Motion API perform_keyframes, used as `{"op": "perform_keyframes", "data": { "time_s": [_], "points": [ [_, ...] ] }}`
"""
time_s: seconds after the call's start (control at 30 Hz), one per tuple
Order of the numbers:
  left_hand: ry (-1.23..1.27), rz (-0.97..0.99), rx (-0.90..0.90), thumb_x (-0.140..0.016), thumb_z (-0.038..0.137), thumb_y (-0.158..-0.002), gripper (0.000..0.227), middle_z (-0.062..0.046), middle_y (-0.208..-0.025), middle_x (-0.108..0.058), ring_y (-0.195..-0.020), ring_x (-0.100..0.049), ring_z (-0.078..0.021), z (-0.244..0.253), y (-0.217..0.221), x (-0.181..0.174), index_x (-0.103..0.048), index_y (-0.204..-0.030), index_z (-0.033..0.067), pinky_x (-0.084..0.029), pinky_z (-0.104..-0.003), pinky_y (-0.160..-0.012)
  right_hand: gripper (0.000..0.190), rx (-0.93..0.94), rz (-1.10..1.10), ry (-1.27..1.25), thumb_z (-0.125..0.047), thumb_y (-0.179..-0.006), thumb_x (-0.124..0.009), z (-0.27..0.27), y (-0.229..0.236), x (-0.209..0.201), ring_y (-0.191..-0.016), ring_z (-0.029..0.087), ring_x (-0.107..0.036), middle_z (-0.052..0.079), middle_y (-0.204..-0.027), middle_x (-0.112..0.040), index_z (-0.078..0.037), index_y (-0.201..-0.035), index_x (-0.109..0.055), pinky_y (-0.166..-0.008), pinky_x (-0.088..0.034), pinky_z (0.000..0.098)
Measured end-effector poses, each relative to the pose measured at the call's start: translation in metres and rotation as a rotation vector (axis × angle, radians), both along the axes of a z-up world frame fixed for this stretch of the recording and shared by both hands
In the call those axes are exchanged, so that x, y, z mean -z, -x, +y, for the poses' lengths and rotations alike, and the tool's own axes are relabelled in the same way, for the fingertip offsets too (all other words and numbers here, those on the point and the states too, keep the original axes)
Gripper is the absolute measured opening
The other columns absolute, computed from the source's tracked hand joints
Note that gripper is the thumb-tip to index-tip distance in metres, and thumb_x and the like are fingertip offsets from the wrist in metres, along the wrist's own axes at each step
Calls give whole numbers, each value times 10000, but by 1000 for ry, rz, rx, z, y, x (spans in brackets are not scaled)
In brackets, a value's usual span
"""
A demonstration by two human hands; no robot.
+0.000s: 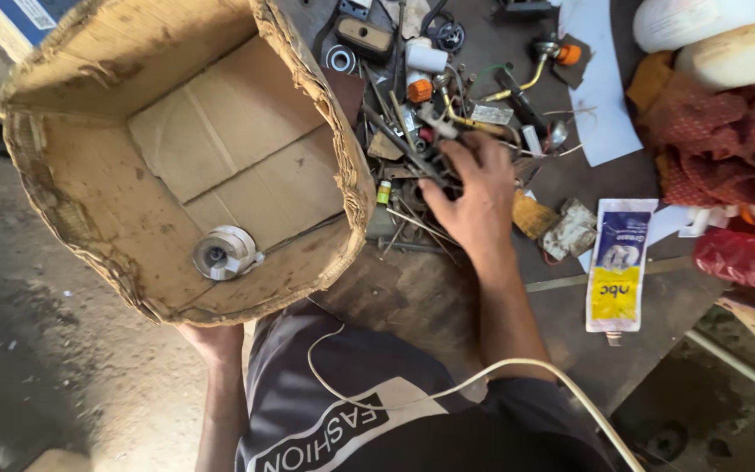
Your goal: The person sorts through a cardboard box and a cluttered workbench, picking up and inspecting various small items. They use shears to cut a roll of tape and then wrap a small cylindrical object with it. The person also handles a small tube and a metal ring, placing items back into the box or on the bench.
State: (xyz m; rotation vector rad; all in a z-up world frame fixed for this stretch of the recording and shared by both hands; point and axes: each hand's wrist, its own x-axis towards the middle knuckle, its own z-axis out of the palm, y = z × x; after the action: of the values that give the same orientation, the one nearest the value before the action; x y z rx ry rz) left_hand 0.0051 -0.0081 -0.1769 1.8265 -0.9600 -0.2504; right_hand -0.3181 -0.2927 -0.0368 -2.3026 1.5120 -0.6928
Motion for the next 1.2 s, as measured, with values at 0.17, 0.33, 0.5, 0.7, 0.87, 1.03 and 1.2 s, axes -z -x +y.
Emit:
{"op": "perform_keyframes", "data": {
  "time_s": [0.17,0.33,0.5,0.7,0.87,1.03,1.2],
  "points": [
    [22,-84,-34,-897,220,-881,812,-159,-1445,-558,-1325,-586,-261,3,-10,19,-442,-1519,8,-480,-404,-1125,425,52,-30,51,-185,-860,-865,7,19,5,-1208,382,-543,179,-1326,-566,-50,-1219,-683,-1026,-478,508],
    [156,76,10,-887,254,-962,795,-159,-1510,-500,-1342,-516,-240,0,-16,28,-396,-1533,-2,-420,-394,-1185,272,-55,25,176,-140,-860,-856,15,12,9,-1268,353,-513,146,-1344,-568,-96,-1103,-742,-1059,-429,494],
    [47,131,50,-840,231,-943,673,-137,-1379,-606,-1282,-594,-217,4,-14,13,-460,-1439,-18,-487,-362,-1111,167,-95,61,156,-139,-865,-847,6,10,9,-1293,355,-476,122,-1331,-600,-77,-998,-767,-1078,-363,506],
    [-224,404,94,-827,146,-912,383,-97,-1118,-712,-1001,-662,-157,27,-15,35,-634,-1191,-31,-528,-279,-857,175,6,-131,66,-199,-951,-816,3,55,-17,-1213,284,-516,113,-1269,-637,-34,-988,-770,-1043,-400,426],
    [-518,617,281,-822,240,-841,316,-76,-931,-722,-834,-671,-158,44,6,98,-704,-1038,23,-553,-295,-722,225,67,-743,-184,-151,-966,-795,21,85,-28,-1107,193,-576,104,-1201,-615,35,-1066,-719,-995,-457,325],
    [-908,569,598,-779,468,-859,452,-83,-833,-752,-804,-702,-175,49,41,130,-762,-914,20,-553,-334,-729,159,36,-1157,-223,-65,-962,-782,28,96,-19,-868,180,-605,127,-1090,-629,58,-1033,-713,-800,-474,291],
    [-1076,573,621,-793,489,-802,451,-68,-811,-745,-788,-715,-179,50,49,130,-766,-950,64,-553,-330,-719,121,159,-1474,-225,-118,-959,-738,19,104,-15,-788,190,-616,115,-915,-649,-21,-938,-670,-685,-507,325]
  ]
}}
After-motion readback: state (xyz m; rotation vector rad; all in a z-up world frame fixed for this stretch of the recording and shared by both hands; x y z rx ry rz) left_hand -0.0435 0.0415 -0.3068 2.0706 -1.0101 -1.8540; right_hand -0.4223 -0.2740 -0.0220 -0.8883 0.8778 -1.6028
